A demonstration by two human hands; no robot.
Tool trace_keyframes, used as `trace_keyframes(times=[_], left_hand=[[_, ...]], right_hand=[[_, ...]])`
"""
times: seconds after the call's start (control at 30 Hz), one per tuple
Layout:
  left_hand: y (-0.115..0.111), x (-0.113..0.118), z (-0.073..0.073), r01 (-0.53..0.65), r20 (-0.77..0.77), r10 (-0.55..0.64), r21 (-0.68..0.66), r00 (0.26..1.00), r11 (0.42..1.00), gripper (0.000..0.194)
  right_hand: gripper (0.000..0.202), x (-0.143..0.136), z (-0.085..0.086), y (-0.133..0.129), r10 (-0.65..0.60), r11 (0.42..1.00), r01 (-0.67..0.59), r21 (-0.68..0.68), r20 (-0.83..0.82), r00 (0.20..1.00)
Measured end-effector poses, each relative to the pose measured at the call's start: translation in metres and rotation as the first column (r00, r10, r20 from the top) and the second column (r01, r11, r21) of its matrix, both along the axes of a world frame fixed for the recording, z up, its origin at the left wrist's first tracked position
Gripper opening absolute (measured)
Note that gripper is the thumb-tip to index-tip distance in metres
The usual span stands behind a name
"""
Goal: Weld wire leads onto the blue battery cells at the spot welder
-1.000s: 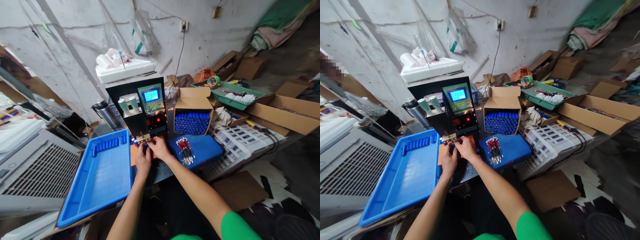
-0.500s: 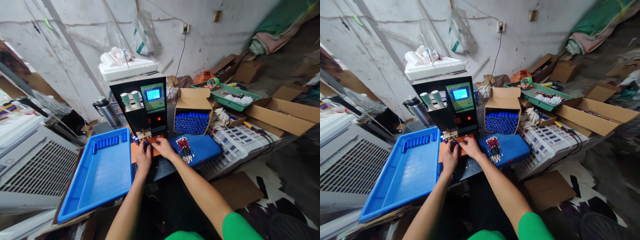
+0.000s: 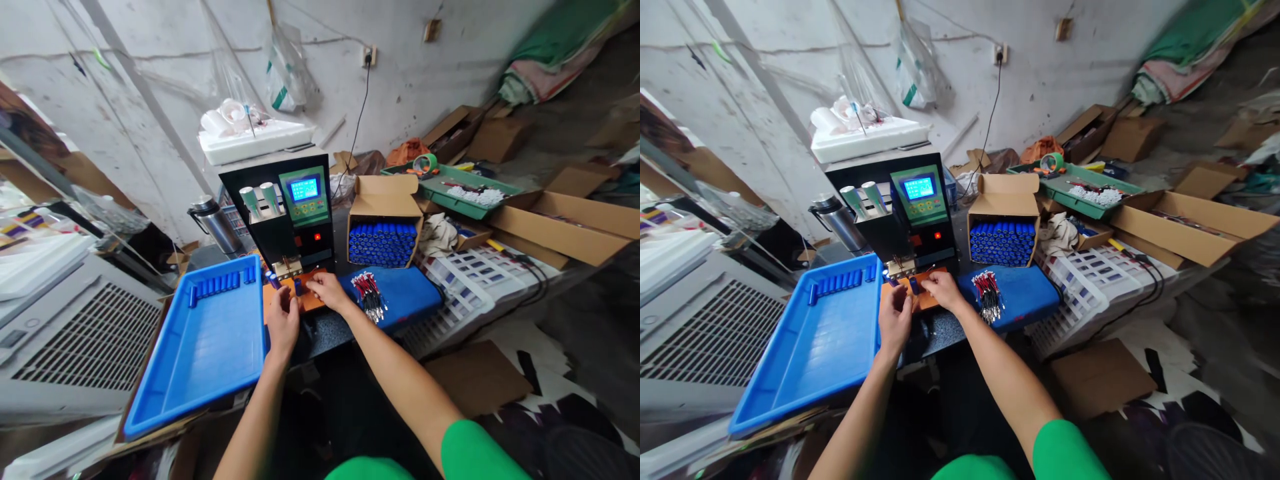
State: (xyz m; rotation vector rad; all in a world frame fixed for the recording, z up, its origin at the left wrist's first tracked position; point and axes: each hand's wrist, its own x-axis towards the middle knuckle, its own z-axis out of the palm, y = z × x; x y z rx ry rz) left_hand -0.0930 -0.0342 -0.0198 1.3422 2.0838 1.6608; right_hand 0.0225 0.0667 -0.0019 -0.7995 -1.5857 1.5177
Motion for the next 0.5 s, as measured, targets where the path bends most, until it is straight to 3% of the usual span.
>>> trace_keyframes(times=[0.23, 0.37, 0.5], left_hand=[[-0.006, 0.007, 0.007, -0.04, -0.066, 0.039, -0.012, 0.997, 0.999, 0.034], [-0.022, 0.012, 0.01, 0.007, -0.163, -0.008, -0.006, 0.987, 1.0, 0.03], [-0.03, 0.014, 0.011, 0.05, -0.159, -0.053, -0.023, 0.986, 0.998, 0.033]], right_hand=[[0.027, 0.003, 0.001, 0.002, 0.039, 0.998, -0.041, -0.055, -0.037, 0.999], [0.027, 0.003, 0.0, 0.004, 0.06, 0.993, -0.068, -0.098, -0.077, 0.995], [0.029, 0.001, -0.003, 0.005, 0.054, 0.993, -0.06, -0.102, -0.065, 0.996]])
